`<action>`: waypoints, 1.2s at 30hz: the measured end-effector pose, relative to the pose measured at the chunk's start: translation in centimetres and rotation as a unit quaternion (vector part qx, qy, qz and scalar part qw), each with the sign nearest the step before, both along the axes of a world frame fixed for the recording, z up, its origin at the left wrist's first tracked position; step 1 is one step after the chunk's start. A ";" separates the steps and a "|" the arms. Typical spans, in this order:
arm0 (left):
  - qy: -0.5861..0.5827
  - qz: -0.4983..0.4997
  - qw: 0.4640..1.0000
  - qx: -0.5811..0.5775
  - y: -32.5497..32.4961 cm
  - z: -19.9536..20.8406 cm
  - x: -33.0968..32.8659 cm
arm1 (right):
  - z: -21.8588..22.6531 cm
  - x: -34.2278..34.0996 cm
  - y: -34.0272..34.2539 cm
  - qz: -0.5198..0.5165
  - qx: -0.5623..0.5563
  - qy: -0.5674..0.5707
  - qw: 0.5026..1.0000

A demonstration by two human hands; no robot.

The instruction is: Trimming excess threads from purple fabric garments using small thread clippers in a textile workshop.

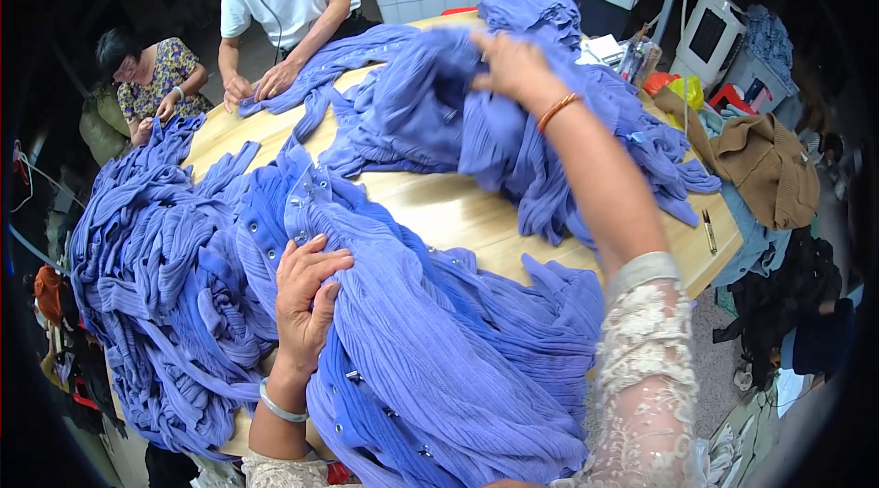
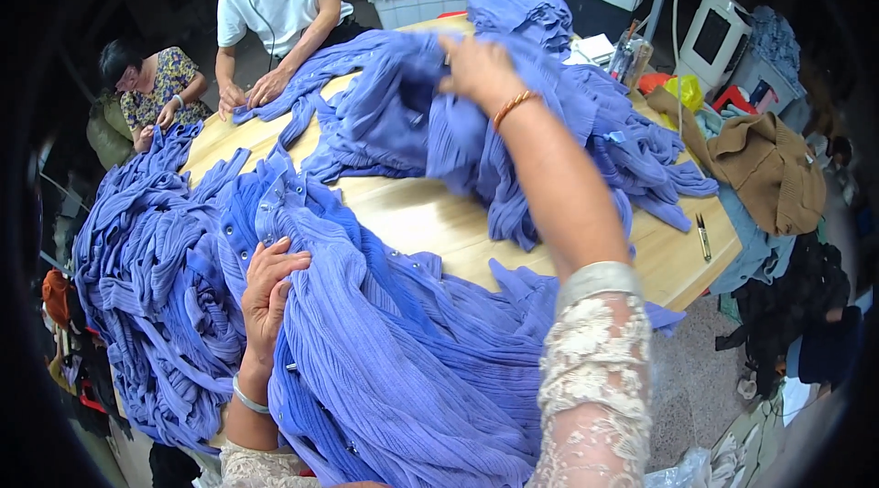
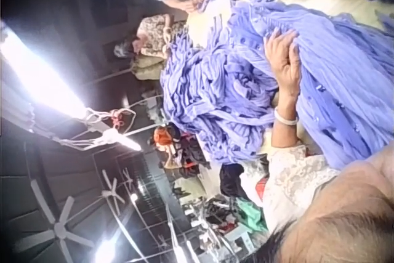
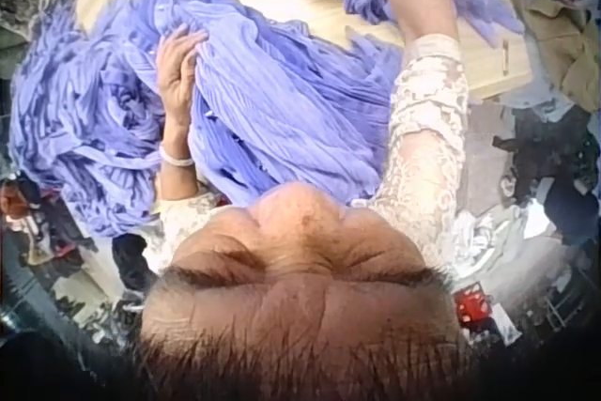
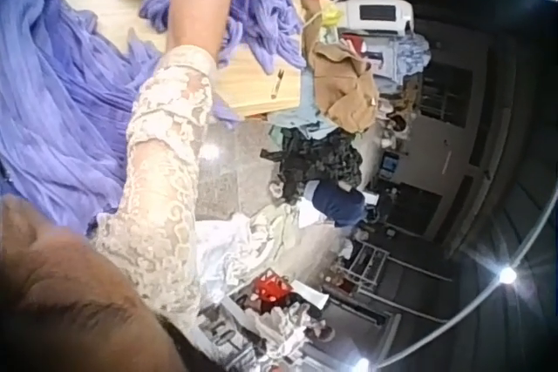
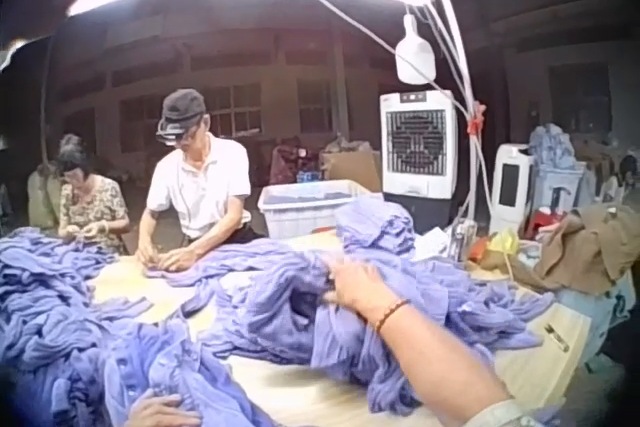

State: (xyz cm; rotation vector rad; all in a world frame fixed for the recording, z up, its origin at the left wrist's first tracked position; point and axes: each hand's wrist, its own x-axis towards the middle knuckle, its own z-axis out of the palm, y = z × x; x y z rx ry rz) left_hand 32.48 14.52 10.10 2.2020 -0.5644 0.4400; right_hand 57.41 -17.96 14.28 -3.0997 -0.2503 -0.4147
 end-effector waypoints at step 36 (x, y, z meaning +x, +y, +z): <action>-0.012 -0.009 0.999 -0.038 0.4 -0.5 0.2 | 5.5 -7.8 -13.2 0.126 -0.286 -0.258 0.914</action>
